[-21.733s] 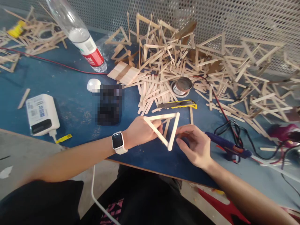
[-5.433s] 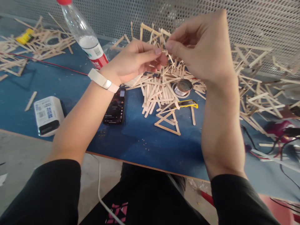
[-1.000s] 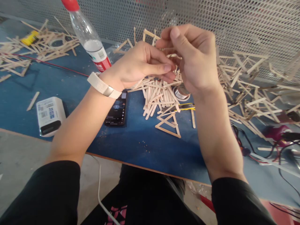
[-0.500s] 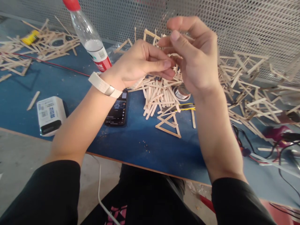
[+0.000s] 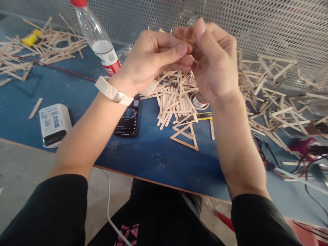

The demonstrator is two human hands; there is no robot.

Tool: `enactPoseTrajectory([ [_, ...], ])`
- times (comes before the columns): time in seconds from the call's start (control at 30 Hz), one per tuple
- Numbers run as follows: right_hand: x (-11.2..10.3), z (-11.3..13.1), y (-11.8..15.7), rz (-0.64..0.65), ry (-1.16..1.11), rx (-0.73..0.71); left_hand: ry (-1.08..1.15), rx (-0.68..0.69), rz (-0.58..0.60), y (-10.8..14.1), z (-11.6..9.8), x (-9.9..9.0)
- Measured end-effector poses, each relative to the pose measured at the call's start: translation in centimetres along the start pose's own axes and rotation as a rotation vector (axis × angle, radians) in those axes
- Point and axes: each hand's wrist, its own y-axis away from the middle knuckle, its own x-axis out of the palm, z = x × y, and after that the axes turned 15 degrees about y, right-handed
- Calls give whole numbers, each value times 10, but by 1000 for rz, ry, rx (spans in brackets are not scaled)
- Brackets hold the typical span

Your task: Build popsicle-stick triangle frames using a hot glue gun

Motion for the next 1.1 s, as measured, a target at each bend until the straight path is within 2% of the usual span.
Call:
enactPoseTrajectory([
  [0.2, 0, -5, -1, -1, -42, -119, -11, 17, 9, 2, -2, 4],
  [0.37, -1, -7, -2, -27, 43, -111, -75, 2, 55, 1, -2, 2],
  [0.5, -1, -4, -1, -60, 67, -52, -79, -5, 40, 1, -2, 3],
  [0.7, 0, -1, 2, -31, 58, -33, -124, -5, 30, 4, -5, 6],
  [0.87, 6, 11, 8, 1, 5, -3, -164, -22, 67, 6, -11, 5],
  [1.1, -4, 8, 0, 51, -79, -102, -114, -59, 89, 6, -5, 4],
])
